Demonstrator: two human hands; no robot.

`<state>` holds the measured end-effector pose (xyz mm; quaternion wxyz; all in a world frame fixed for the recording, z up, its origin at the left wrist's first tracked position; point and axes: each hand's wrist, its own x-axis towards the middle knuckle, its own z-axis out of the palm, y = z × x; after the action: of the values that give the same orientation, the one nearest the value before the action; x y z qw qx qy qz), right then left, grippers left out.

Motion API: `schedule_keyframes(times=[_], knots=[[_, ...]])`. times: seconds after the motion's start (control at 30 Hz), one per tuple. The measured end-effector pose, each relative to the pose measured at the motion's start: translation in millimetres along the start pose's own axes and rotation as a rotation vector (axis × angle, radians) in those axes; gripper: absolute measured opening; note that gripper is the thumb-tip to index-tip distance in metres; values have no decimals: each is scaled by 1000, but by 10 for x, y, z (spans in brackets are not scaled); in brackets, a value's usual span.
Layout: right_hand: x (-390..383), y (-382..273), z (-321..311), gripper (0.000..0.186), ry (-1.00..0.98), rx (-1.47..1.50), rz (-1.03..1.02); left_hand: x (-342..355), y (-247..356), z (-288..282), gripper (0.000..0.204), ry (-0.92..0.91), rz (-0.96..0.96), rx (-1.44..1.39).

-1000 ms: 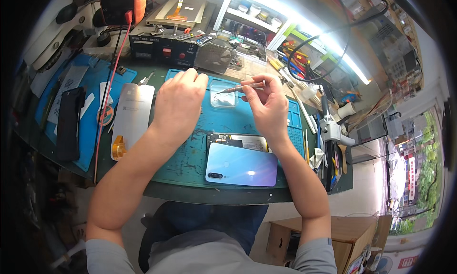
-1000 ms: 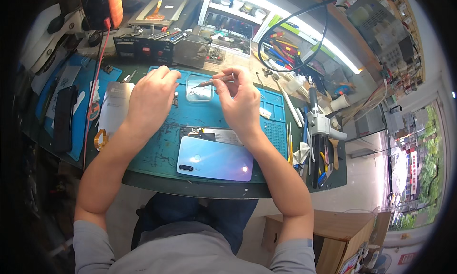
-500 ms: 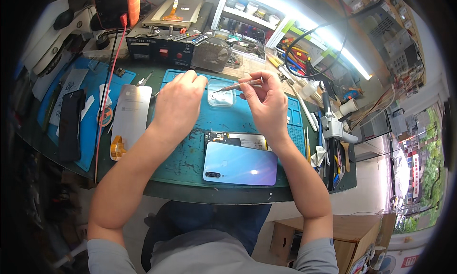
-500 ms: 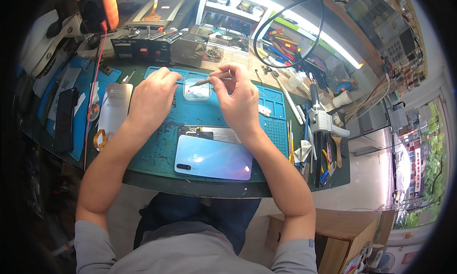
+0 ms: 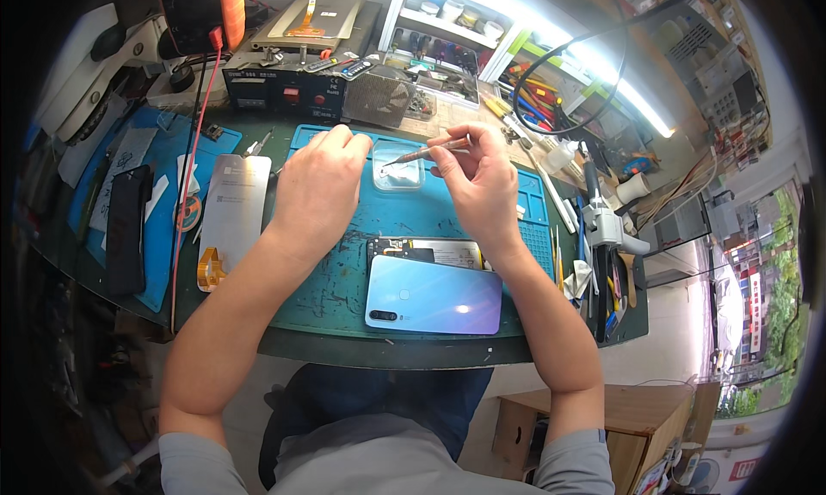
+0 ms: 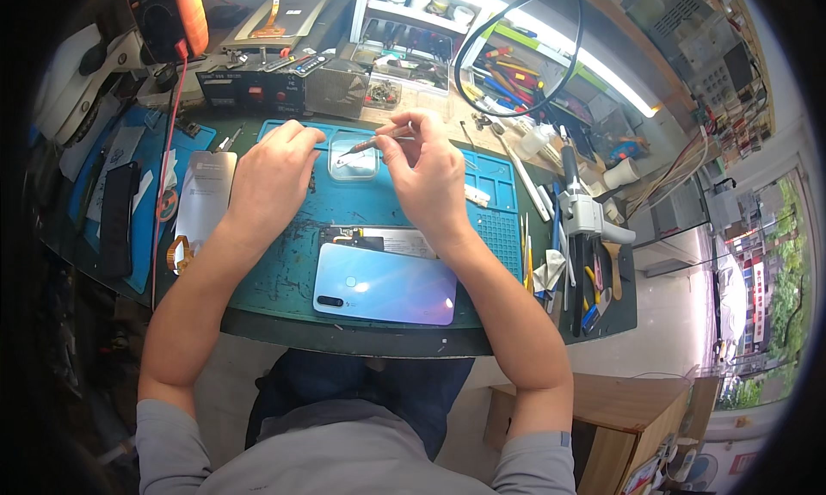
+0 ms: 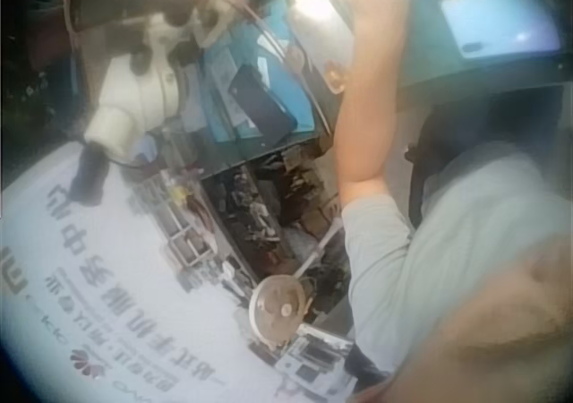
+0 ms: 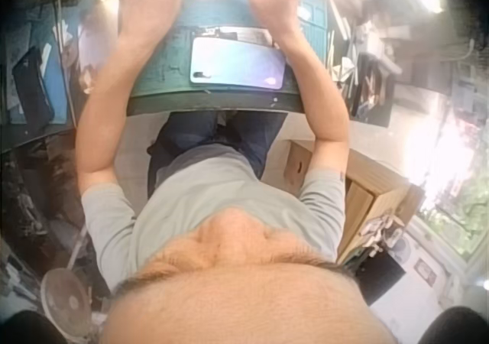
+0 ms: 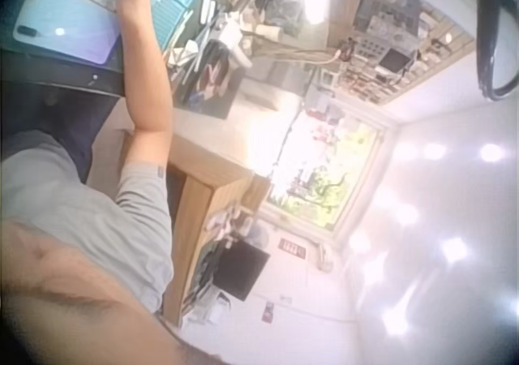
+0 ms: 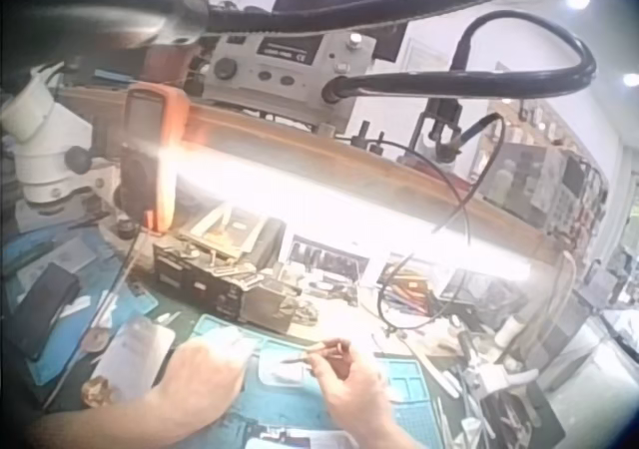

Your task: The person disassembles a smartphone, removes the battery and internal components, then reassembles the device by reconnecting cables and securing the back cover. The person uses a screwdriver and tweezers to handle small parts and screws.

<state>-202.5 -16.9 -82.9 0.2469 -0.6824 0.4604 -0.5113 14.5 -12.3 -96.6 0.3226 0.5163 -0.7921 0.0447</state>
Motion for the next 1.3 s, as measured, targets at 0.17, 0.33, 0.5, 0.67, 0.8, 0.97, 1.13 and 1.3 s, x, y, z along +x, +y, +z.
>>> schedule_keyframes(times=[0.17, 0.33, 0.5, 0.67, 0.8, 0.97, 1.13, 1.3], knots=[[2, 5, -16, 26, 20, 23, 2, -5, 2, 13, 20, 3, 13, -4], [14, -227, -50, 28, 93, 6, -142, 11, 2, 0, 21, 3, 28, 6], [198, -335, -23, 30, -171, -283, -250, 13, -45, -19, 21, 12, 4, 41], [430, 29, 49, 14, -513, -628, -347, 44, -49, 11, 21, 24, -14, 40], [496, -60, 150, 14, -614, -668, -270, 40, -50, -26, 21, 45, -22, 52], [506, -19, 168, 13, -644, -602, -257, 42, -31, -56, 21, 49, -25, 68], [500, -15, 111, 12, -566, -494, -280, 49, -44, 0, 20, 146, 37, 59], [443, -208, 9, 11, -475, -201, -85, 98, 10, -140, 20, -153, -253, -656]])
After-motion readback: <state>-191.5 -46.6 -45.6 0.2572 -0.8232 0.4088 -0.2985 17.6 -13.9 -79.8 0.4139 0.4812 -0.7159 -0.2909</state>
